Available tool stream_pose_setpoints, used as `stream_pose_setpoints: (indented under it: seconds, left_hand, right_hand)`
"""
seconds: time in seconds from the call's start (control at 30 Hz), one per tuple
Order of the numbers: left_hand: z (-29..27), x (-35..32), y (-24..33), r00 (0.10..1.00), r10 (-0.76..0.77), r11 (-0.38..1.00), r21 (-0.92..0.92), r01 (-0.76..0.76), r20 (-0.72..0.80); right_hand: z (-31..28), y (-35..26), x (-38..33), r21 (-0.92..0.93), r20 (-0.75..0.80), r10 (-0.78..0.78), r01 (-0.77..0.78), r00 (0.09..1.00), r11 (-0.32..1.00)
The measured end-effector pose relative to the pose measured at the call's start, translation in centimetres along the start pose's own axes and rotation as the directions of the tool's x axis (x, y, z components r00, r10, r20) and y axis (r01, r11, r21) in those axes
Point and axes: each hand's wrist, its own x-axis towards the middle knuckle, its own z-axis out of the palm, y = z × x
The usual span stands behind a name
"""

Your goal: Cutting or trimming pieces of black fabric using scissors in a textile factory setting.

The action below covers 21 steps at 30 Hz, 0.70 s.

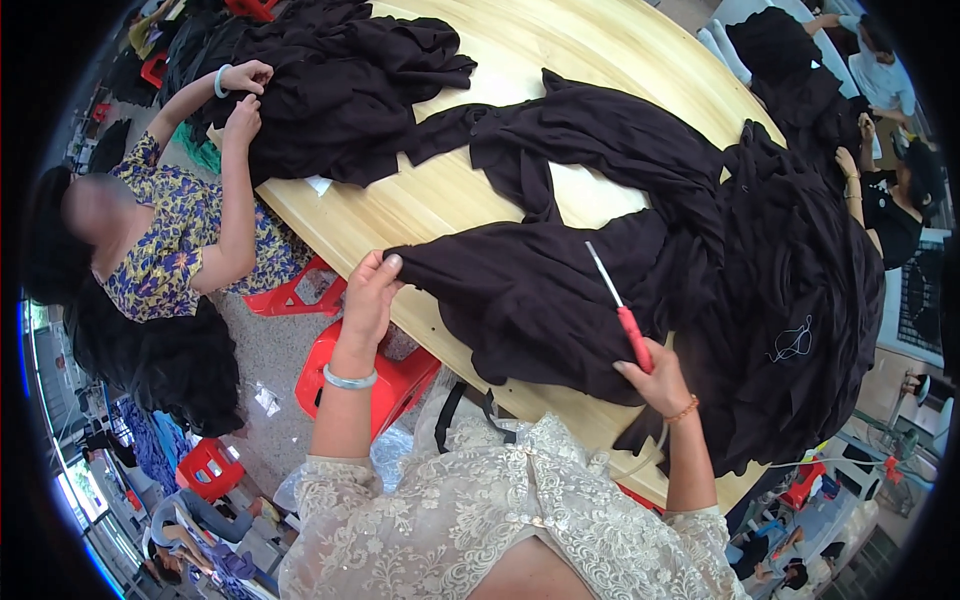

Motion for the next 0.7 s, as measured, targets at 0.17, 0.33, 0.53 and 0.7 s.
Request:
stream_pose_setpoints:
  seconds: [0.17,0.33,0.53,0.7]
  left_hand:
    - [-0.7,1.2,-2.9,0.994,-0.102,0.988,-0.118,0.098,-0.028]
    - [-0.1,1.0,-8.2,0.96,0.265,0.868,0.454,-0.2,-0.085]
    - [-0.3,0.6,-11.2,0.98,0.194,0.699,0.696,-0.165,0.037]
    - [5.6,-0.8,-4.3,0.716,0.684,0.49,0.64,-0.592,0.139]
  right_hand:
    - [-1.5,1.5,-0.6,0.023,-0.002,0.028,-0.028,1.0,0.999]
    - [-0.5,2.0,-1.1,0.029,-0.128,0.06,-0.057,0.99,0.998]
    - [-0.8,1.1,-1.3,0.038,-0.098,0.043,-0.04,0.994,0.998]
    - [-2.4,0.4,-2.1,0.192,-0.435,-0.004,0.097,0.9,0.977]
